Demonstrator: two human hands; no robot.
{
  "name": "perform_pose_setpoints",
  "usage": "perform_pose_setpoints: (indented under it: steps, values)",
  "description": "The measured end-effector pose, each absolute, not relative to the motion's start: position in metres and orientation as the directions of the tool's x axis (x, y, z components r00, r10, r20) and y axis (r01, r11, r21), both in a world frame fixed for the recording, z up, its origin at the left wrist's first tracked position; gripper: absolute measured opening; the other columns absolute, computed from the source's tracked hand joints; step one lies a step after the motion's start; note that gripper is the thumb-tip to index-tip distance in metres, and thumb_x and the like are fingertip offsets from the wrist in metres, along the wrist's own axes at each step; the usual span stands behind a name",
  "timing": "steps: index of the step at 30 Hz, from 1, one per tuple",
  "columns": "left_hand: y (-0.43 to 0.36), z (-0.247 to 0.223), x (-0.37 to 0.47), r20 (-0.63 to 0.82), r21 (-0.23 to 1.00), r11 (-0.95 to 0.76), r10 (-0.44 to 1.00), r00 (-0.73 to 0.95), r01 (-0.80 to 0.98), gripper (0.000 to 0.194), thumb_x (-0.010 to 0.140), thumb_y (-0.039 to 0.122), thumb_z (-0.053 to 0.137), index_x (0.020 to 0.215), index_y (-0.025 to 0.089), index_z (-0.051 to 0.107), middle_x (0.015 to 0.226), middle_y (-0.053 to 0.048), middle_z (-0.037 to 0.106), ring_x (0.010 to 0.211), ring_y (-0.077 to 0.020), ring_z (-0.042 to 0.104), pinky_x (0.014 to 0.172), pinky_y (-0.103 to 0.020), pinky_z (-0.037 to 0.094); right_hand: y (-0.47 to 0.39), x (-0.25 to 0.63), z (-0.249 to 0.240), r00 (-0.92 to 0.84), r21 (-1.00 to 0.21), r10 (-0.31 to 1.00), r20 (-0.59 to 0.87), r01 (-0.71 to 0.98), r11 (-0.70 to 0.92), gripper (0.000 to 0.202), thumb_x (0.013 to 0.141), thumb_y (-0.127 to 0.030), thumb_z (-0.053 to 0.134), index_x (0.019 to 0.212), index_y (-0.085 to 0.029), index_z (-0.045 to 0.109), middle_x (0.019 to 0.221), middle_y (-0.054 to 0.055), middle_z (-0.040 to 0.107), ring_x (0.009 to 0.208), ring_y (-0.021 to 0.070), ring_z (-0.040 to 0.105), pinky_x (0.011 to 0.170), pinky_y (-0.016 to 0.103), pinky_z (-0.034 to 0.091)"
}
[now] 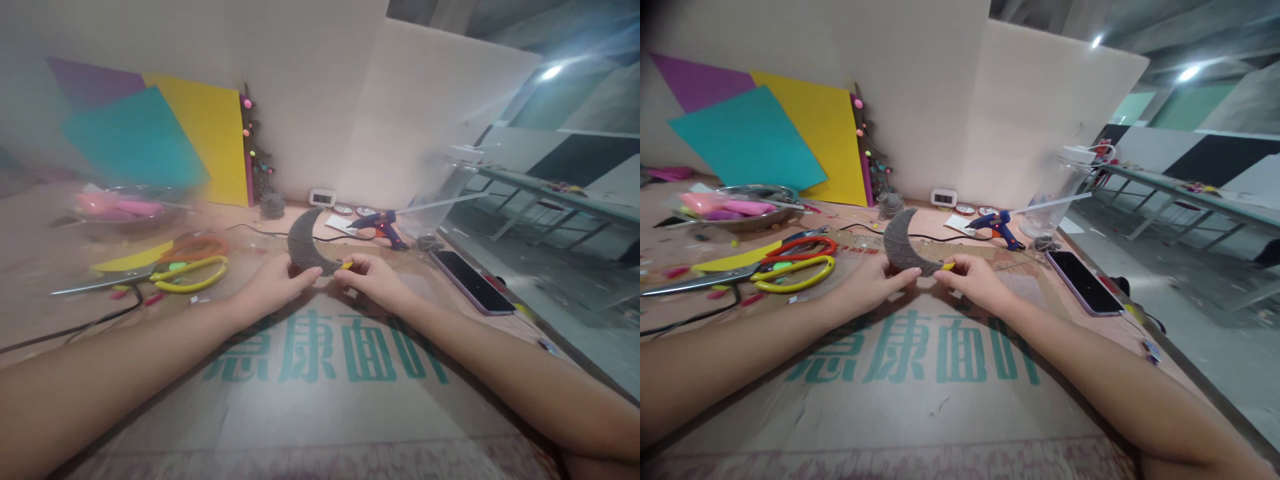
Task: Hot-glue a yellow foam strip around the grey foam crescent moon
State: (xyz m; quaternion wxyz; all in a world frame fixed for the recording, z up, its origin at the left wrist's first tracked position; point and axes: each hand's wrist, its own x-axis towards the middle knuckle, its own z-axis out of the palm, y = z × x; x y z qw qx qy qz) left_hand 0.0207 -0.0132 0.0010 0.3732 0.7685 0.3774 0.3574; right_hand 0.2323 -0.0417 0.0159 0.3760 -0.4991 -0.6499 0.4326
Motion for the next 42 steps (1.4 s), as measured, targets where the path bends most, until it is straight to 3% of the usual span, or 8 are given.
perform_pose_setpoints:
  steps: [4,13,22,27,30,33,37,42]
  values:
    - [-0.013,0.001,0.021,0.274,0.83,-0.458,0.833,0.481,0.32,0.036,0.084,0.047,0.056,0.101,0.018,0.069,0.082,-0.003,0.072,0.078,-0.0202,0.064,0.067,-0.027,0.049,-0.04,0.233,0.013,-0.227,-0.955,0.973,0.041,0.277,0.105,0.031,0.072,-0.043,0.072,0.084,-0.017,0.06,0.064,-0.004,0.058,0.058,0.0104,0.053,0.057,0.024,0.042]
    - [-0.016,0.003,0.021,0.248,0.823,-0.446,0.839,0.484,0.352,0.035,0.086,0.046,0.055,0.097,0.016,0.068,0.094,-0.005,0.072,0.084,-0.0218,0.065,0.066,-0.027,0.048,-0.04,0.236,0.012,-0.238,-0.932,0.971,0.035,0.343,0.118,0.028,0.077,-0.043,0.068,0.075,-0.016,0.059,0.062,-0.003,0.058,0.053,0.0088,0.049,0.05,0.021,0.036]
    - [-0.014,0.002,0.021,0.268,0.828,-0.459,0.828,0.493,0.321,0.035,0.086,0.044,0.055,0.105,0.017,0.068,0.096,-0.005,0.073,0.082,-0.0201,0.065,0.069,-0.027,0.049,-0.038,0.235,0.012,-0.255,-0.904,0.965,0.069,0.394,0.169,0.03,0.082,-0.045,0.062,0.078,-0.016,0.061,0.064,-0.002,0.058,0.058,0.0103,0.052,0.058,0.024,0.041]
    - [-0.013,0.002,0.02,0.245,0.827,-0.439,0.844,0.477,0.352,0.038,0.086,0.047,0.055,0.101,0.016,0.068,0.085,-0.004,0.072,0.075,-0.0193,0.064,0.064,-0.026,0.048,-0.039,0.236,0.012,-0.25,-0.87,0.96,0.127,0.437,0.229,0.042,0.088,-0.053,0.052,0.069,-0.016,0.058,0.063,0.0,0.058,0.058,0.0112,0.051,0.059,0.025,0.041]
    - [-0.012,0.003,0.02,0.262,0.83,-0.437,0.854,0.45,0.347,0.034,0.086,0.045,0.056,0.096,0.015,0.069,0.073,-0.003,0.07,0.068,-0.0177,0.063,0.063,-0.025,0.047,-0.037,0.238,0.009,-0.159,-0.875,0.964,0.212,0.408,0.26,0.043,0.09,-0.055,0.049,0.073,-0.016,0.061,0.064,0.0,0.057,0.059,0.0119,0.05,0.059,0.025,0.04]
    - [-0.011,0.003,0.02,0.27,0.843,-0.418,0.873,0.406,0.338,0.032,0.085,0.044,0.057,0.094,0.016,0.069,0.066,-0.001,0.068,0.065,-0.0173,0.061,0.063,-0.026,0.047,-0.034,0.241,0.008,-0.026,-0.879,0.95,0.313,0.37,0.3,0.035,0.089,-0.051,0.052,0.081,-0.017,0.061,0.065,-0.002,0.054,0.061,0.0122,0.05,0.058,0.025,0.04]
    - [-0.009,0.002,0.019,0.265,0.845,-0.406,0.883,0.387,0.347,0.032,0.085,0.045,0.057,0.09,0.016,0.069,0.062,-0.001,0.065,0.063,-0.017,0.06,0.064,-0.026,0.047,-0.033,0.243,0.011,0.092,-0.848,0.916,0.39,0.424,0.318,0.024,0.086,-0.041,0.058,0.076,-0.02,0.053,0.064,-0.004,0.051,0.059,0.0113,0.048,0.057,0.024,0.038]
    - [-0.008,0.003,0.02,0.257,0.849,-0.401,0.882,0.394,0.343,0.031,0.085,0.045,0.056,0.084,0.016,0.066,0.06,0.001,0.062,0.061,-0.0155,0.057,0.063,-0.026,0.045,-0.034,0.243,0.012,0.048,-0.797,0.91,0.411,0.504,0.333,0.025,0.088,-0.035,0.054,0.07,-0.019,0.055,0.064,-0.002,0.056,0.062,0.0126,0.052,0.06,0.025,0.04]
